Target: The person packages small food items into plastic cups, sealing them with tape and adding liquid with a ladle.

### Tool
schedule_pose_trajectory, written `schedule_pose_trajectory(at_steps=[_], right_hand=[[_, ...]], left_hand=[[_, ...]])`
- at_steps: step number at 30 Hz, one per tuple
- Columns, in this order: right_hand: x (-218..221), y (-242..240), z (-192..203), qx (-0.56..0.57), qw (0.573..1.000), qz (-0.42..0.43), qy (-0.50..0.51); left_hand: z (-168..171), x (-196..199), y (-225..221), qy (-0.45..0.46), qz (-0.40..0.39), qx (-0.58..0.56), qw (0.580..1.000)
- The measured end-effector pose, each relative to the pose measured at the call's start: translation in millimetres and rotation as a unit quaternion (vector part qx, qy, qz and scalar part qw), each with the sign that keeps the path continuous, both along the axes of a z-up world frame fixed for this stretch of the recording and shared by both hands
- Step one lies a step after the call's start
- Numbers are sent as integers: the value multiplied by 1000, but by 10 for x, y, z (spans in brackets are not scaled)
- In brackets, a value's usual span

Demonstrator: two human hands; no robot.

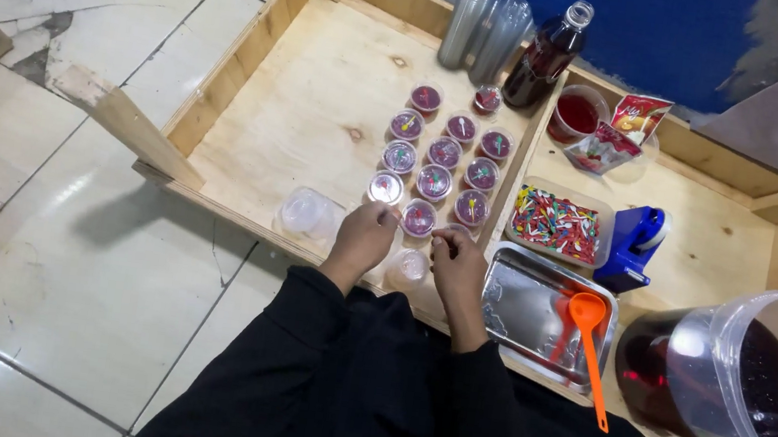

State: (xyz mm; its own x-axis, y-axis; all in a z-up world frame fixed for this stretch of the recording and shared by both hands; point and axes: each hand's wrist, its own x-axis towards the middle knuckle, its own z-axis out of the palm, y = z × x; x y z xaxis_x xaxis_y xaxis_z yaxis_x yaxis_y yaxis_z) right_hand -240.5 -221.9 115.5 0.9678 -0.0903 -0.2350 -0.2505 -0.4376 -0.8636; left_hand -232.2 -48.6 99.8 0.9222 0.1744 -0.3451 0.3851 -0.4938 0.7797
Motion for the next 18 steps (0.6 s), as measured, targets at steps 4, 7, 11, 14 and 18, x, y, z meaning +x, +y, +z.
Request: schedule_pose_trajectory(at_steps=[4, 7, 11, 14, 18], right_hand=[[-123, -76, -285, -10, 1000, 2, 16], [-157, -116, -521, 13, 999, -28, 30], [-190, -168, -864, 24, 997, -43, 58], [-180, -184, -1069, 31, 996, -46, 66], [-198, -152, -1070, 68, 994, -53, 60]], left_hand=[[-12, -105, -203, 1, -25, 20, 1000], [-247, -58, -277, -3, -55, 31, 998], [-600, 40, -299, 18, -108, 37, 993], [-793, 94, -341, 15, -128, 37, 991], [-444, -22, -310, 35, -150, 32, 988]])
